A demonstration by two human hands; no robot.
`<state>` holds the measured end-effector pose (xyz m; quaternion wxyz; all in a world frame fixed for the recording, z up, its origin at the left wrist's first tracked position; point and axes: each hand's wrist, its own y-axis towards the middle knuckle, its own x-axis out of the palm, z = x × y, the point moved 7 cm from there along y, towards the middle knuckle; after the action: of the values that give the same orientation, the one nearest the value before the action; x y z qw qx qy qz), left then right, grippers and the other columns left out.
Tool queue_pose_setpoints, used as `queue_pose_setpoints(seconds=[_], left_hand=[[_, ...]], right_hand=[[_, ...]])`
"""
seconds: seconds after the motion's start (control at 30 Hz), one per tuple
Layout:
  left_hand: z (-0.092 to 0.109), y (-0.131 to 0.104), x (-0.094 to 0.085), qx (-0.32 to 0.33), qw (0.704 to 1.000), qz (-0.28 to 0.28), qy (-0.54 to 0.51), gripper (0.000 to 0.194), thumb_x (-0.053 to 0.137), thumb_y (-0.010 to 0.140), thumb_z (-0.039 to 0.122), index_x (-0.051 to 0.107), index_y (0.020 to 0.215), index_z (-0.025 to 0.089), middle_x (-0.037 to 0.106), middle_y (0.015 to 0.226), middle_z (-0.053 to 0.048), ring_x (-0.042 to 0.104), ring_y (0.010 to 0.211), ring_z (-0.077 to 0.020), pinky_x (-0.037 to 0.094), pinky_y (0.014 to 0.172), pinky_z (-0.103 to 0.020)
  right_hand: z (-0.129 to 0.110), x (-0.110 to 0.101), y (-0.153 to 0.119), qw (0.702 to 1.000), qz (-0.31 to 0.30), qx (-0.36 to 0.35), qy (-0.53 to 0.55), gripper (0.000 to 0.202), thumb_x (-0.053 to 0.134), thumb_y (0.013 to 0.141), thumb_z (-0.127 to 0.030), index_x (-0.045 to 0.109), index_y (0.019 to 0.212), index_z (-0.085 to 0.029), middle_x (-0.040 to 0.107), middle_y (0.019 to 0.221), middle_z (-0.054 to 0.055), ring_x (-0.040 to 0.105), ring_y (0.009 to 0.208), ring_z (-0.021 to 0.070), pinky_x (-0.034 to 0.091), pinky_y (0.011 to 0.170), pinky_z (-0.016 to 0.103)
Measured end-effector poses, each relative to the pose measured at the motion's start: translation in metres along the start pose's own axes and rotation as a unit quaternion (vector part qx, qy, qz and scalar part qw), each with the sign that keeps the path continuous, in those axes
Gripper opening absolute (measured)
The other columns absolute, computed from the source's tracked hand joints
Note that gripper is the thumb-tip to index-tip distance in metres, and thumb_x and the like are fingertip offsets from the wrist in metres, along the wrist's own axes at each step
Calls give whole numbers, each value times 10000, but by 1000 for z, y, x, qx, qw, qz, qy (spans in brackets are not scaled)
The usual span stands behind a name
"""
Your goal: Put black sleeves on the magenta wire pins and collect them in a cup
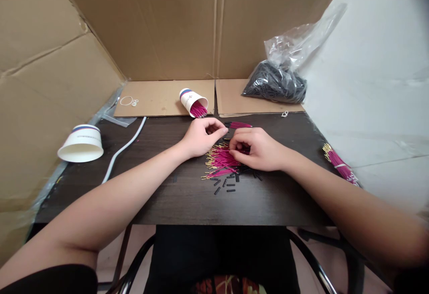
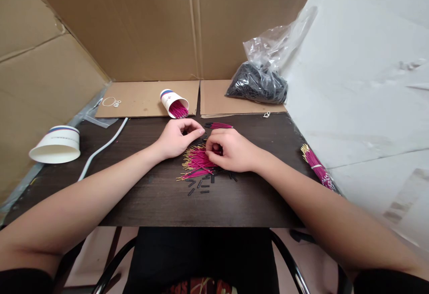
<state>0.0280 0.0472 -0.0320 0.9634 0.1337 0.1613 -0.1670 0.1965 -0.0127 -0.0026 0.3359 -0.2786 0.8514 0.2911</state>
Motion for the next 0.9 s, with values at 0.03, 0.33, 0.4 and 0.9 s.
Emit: queue_pose_setpoints(seconds=[0.03,0.33,0.4,0.9], left_hand=[[-1,0,0,-1,1000,0,0,223,844,938,390,836,931,167,808,871,-69,645,769,-184,531,739,-342],[-3,3,-1,0,1000,-2,-16,209,825,951,373,822,925,166,791,851,-58,627,736,-168,501,720,-328],[-4,4,-2,0,999,-2,-32,211,817,951,376,812,920,167,782,828,-51,621,708,-160,494,699,-320],[-7,6,-4,-13,997,-14,-76,228,834,968,394,775,924,177,830,889,-78,680,703,-156,610,741,-335]], right_hand=[[-1,0,0,1000,-2,-1,1,105,700,986,-180,713,882,-194,666,832,19,572,751,153,465,723,316],[-2,-10,-1,998,39,-33,26,83,677,876,-133,666,823,-197,624,772,-14,528,681,118,437,652,272],[4,-16,-2,996,88,-19,28,81,663,856,-142,657,800,-200,611,740,-21,509,640,111,412,606,268],[20,-28,-4,985,170,40,-8,77,655,786,-194,617,722,-217,610,675,-14,509,609,132,395,603,305]])
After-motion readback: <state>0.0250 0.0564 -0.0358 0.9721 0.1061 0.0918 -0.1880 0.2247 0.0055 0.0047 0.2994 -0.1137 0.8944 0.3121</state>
